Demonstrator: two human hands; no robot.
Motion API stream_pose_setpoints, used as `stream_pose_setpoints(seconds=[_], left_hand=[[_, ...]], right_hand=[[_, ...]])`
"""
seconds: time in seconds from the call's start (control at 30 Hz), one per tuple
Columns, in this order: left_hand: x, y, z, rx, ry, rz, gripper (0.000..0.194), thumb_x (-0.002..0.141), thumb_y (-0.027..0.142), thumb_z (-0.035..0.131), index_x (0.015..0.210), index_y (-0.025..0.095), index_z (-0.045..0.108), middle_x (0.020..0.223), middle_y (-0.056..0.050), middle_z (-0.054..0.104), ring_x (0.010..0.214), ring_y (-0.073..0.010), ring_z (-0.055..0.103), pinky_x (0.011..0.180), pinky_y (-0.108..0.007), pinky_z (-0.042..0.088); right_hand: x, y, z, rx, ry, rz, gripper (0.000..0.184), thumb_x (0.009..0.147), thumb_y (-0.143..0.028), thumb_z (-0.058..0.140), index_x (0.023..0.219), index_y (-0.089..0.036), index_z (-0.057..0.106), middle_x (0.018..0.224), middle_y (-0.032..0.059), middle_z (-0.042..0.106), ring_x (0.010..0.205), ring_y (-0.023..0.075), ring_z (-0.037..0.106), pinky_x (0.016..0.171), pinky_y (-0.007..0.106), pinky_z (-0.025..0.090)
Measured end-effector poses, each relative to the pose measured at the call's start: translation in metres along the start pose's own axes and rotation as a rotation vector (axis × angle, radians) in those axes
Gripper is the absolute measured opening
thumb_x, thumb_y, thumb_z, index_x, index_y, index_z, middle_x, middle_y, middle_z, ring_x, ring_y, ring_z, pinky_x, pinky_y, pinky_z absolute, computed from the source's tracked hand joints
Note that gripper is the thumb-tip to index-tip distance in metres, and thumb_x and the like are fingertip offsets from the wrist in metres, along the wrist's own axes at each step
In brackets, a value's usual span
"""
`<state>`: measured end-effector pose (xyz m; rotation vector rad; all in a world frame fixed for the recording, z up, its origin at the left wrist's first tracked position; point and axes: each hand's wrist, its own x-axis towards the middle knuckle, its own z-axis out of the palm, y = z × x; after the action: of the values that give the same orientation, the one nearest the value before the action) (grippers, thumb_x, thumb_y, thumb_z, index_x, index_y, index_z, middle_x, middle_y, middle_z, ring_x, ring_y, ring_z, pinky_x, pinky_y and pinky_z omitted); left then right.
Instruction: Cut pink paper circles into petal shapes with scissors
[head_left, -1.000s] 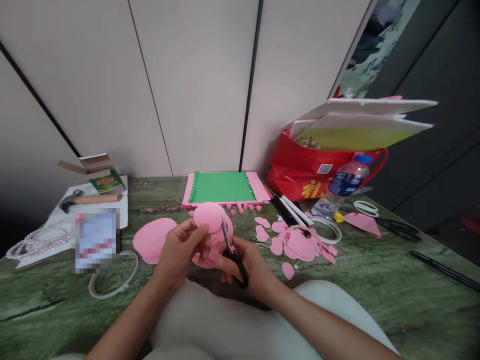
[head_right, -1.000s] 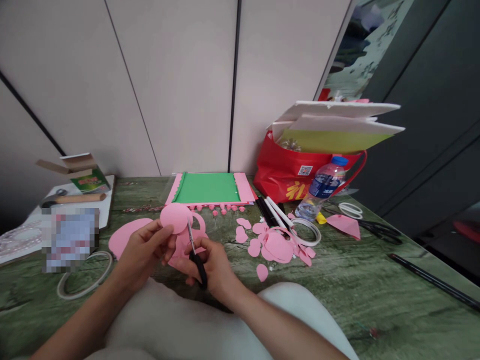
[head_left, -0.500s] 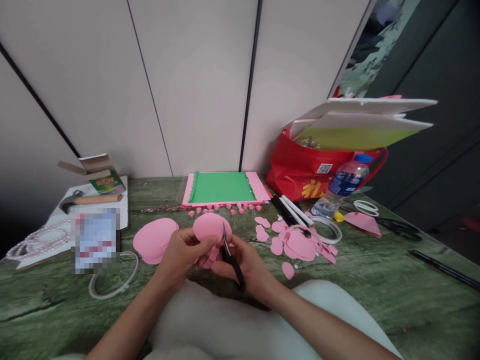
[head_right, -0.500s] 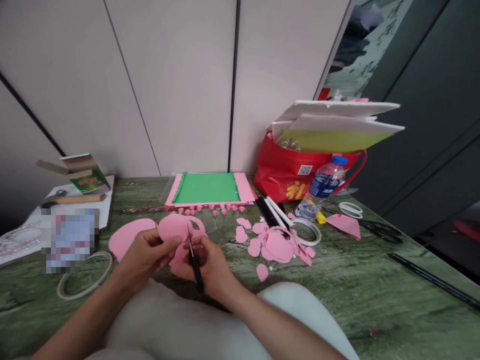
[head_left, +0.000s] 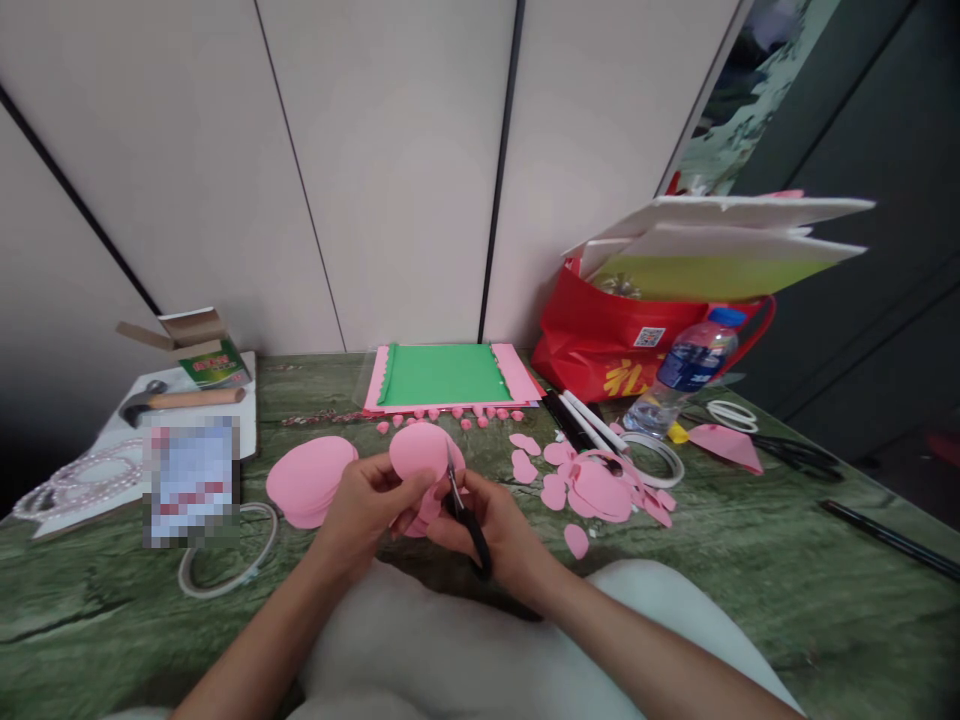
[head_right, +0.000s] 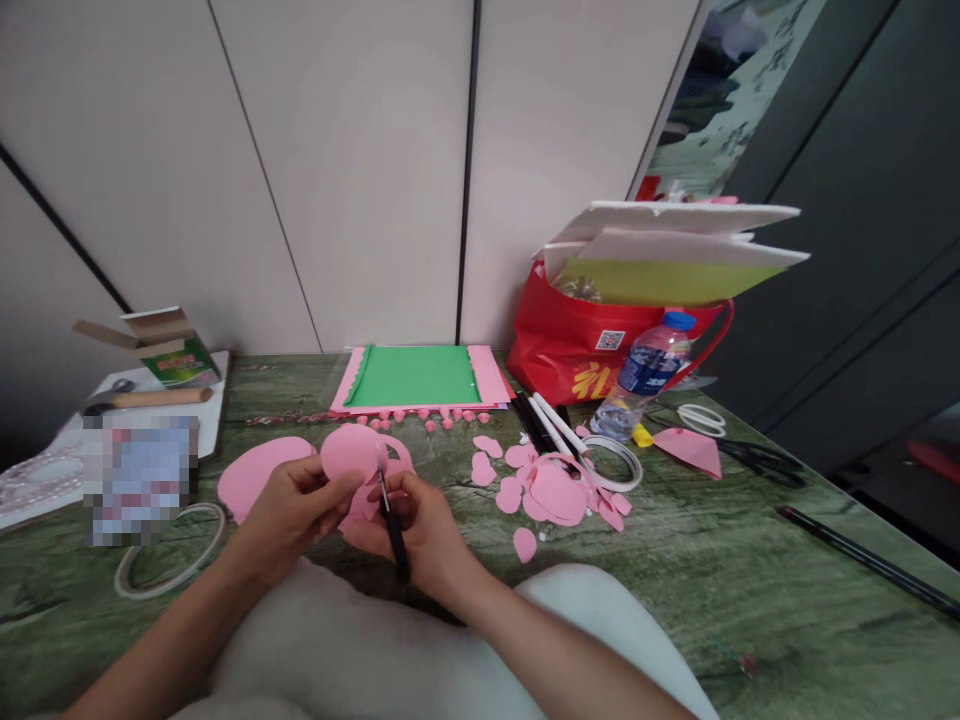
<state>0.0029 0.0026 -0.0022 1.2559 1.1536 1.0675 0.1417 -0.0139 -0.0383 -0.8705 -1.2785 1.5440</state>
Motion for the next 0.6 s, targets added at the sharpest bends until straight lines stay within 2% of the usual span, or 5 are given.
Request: stream_pose_setpoints(seconds=[0.43,0.6], left_hand=[[0.0005,-0.0013,-0.001,-0.065,0.004,0.042,0.02,0.063,0.021,0.067,0.053,0.015,0.052,0.037,0.008,0.044,0.033,-0.0031,0.033,0.036,-0.017,0.022],[0.0002,-0.0008,-0.0011,-0.084,0.017,0.069,0.021,0.067,0.025,0.066,0.054,0.014,0.052,0.038,0.007,0.044,0.034,-0.0029,0.034,0.036,-0.016,0.025]], right_hand=[[0.001,0.0032,-0.0009,-0.01,0.023,0.055,0.038,0.057,-0.042,0.072,0.074,-0.017,0.049,0.045,-0.0075,0.048,0.038,0.0074,0.044,0.039,0.019,0.033],[-0.0005,0.0037,-0.001,-0.007,0.031,0.071,0.036,0.059,-0.041,0.071,0.074,-0.017,0.049,0.045,-0.0079,0.049,0.036,0.0066,0.045,0.036,0.016,0.031]])
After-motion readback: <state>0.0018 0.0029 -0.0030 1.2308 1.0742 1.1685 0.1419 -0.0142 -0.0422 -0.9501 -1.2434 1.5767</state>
